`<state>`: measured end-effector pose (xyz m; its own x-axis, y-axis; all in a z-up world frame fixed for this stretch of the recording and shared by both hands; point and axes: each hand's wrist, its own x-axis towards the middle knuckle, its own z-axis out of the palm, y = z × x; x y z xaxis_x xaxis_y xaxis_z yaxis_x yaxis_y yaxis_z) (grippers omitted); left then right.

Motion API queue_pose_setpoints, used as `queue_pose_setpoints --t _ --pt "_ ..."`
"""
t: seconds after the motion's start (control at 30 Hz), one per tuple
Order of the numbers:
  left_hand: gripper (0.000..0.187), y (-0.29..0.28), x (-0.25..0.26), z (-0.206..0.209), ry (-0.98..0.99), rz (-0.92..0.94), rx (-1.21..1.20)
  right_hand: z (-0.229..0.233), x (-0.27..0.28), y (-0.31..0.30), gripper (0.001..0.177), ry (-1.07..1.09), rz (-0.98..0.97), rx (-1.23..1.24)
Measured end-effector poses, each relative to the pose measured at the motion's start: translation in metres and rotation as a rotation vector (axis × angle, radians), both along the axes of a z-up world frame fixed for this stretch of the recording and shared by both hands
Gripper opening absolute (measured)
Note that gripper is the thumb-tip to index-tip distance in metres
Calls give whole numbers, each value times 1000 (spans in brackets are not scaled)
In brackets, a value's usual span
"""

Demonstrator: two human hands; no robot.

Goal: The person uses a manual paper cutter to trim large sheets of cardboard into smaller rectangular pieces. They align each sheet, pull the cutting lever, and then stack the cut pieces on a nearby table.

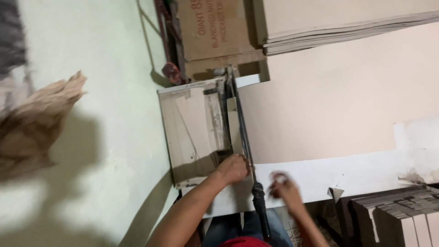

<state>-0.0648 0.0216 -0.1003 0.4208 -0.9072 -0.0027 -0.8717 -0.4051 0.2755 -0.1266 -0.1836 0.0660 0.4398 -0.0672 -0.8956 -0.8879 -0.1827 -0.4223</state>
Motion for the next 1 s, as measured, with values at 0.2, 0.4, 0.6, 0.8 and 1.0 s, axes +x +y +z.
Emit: queue_pose_setpoints --t 0.2,0.4,0.6,0.8,1.0 --pt "7 52 -2 9 41 37 349 -129 -2 -11 28 -162 -66 149" --pt "37 93 31 85 48 206 515 -165 10 28 46 -548 325 167" --pt "44 73 31 88 427 418 437 -161 -15 13 45 -234 -121 273" --pt "35 73 29 132 579 653 200 -113 14 -39 104 -225 -829 177" --pt "36 75 25 86 521 694 327 -214 -53 -97 20 -295 -789 268"
